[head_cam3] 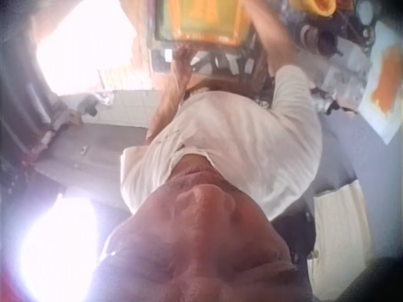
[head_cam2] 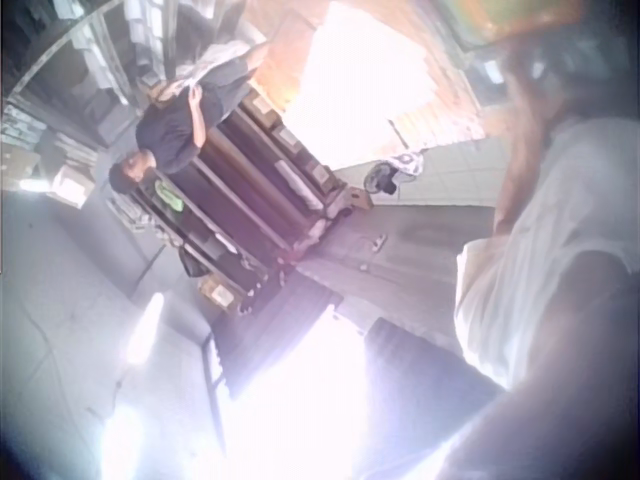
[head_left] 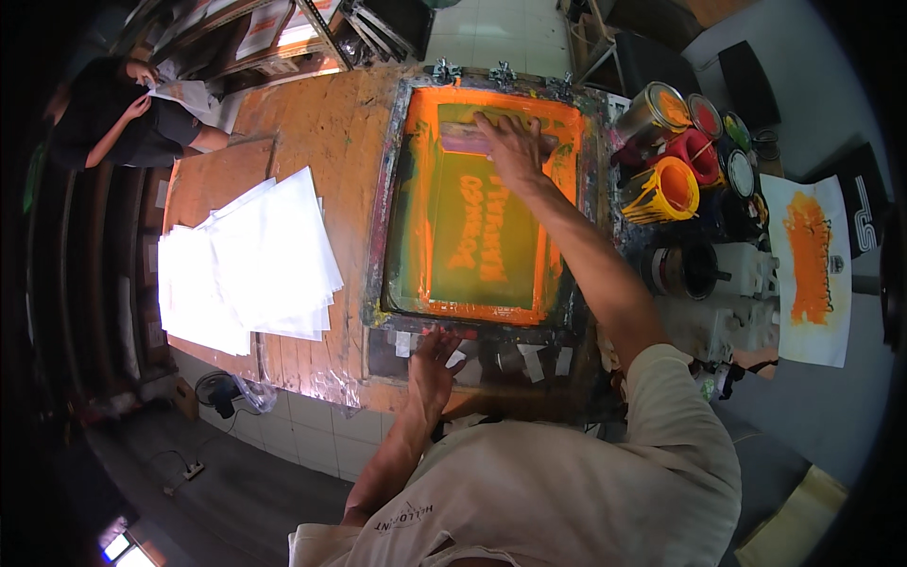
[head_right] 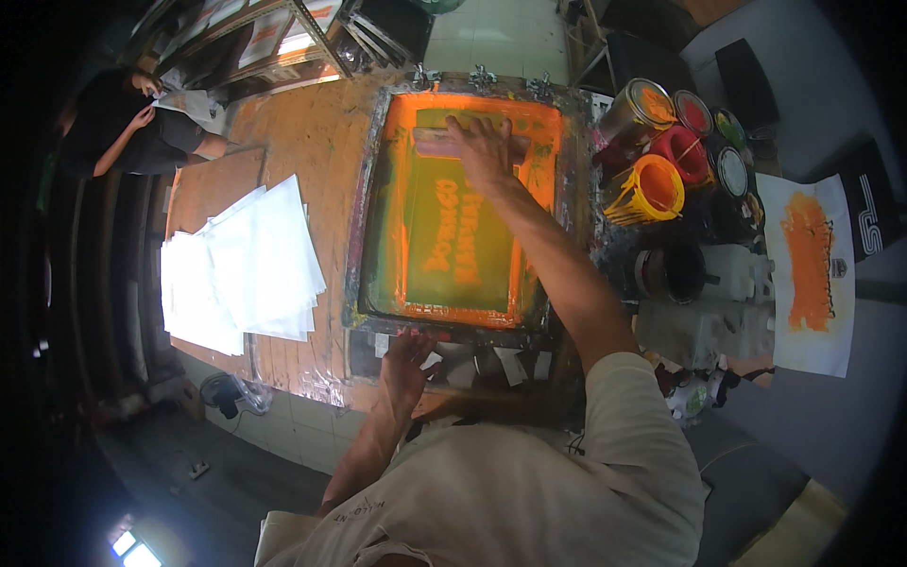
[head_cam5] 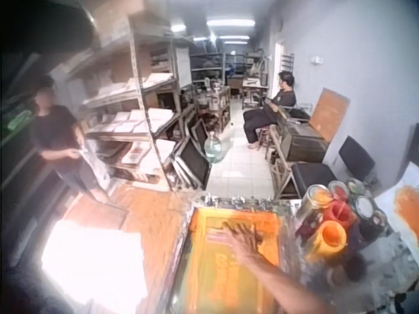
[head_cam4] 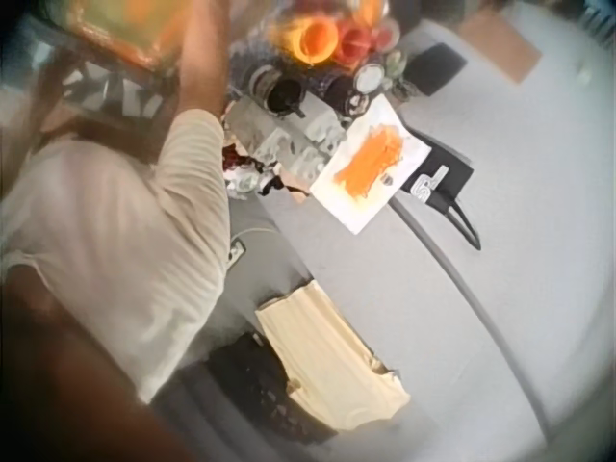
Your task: The person performs screen printing by placing sheets of paper onto a surface, lowering a screen, and pulling a squeegee across it. They repeat this process for multiple sheets, placing the printed papers to the side.
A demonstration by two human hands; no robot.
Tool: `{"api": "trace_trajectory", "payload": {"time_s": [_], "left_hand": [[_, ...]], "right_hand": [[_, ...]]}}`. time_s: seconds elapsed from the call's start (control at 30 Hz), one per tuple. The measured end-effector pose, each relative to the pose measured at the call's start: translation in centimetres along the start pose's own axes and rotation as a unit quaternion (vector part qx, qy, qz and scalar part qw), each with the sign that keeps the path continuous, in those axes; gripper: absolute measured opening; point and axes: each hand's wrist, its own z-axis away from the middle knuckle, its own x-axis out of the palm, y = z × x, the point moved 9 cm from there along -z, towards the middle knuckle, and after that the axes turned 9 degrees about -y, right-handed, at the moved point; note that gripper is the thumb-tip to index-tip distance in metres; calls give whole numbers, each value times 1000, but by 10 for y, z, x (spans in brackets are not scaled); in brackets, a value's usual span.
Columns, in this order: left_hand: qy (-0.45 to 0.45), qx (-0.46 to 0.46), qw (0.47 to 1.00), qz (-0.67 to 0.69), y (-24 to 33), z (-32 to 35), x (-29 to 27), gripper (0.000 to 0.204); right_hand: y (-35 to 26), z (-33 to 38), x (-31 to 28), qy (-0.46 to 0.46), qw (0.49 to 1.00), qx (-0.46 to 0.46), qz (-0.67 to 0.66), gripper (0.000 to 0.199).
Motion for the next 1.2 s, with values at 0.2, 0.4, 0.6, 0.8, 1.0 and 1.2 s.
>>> {"api": "trace_trajectory", "payload": {"time_s": [0.2, 0.4, 0.6, 0.8, 1.0, 1.2], "left_hand": [[-52, 14, 998, 16, -4, -2, -5, 35], [-74, 34, 996, -23, 11, 9, 4, 24], [-104, 75, 991, -47, 42, 33, 29, 25], [-255, 212, 943, 5, 103, 67, 84, 22], [-363, 337, 861, -117, 190, 33, 131, 29], [311, 283, 596, -684, 206, -87, 47, 40]], "right_hand": [[-15, 18, -15, 56, 997, -9, 52, 74], [-79, 124, -45, 40, 998, -41, 2, 77], [-149, 243, -116, -8, 1000, -7, -22, 75], [-158, 210, -226, 100, 994, -32, -5, 63], [-113, 138, -286, 133, 990, -39, -31, 60], [-108, 84, -373, 71, 975, -113, -176, 36]]}}
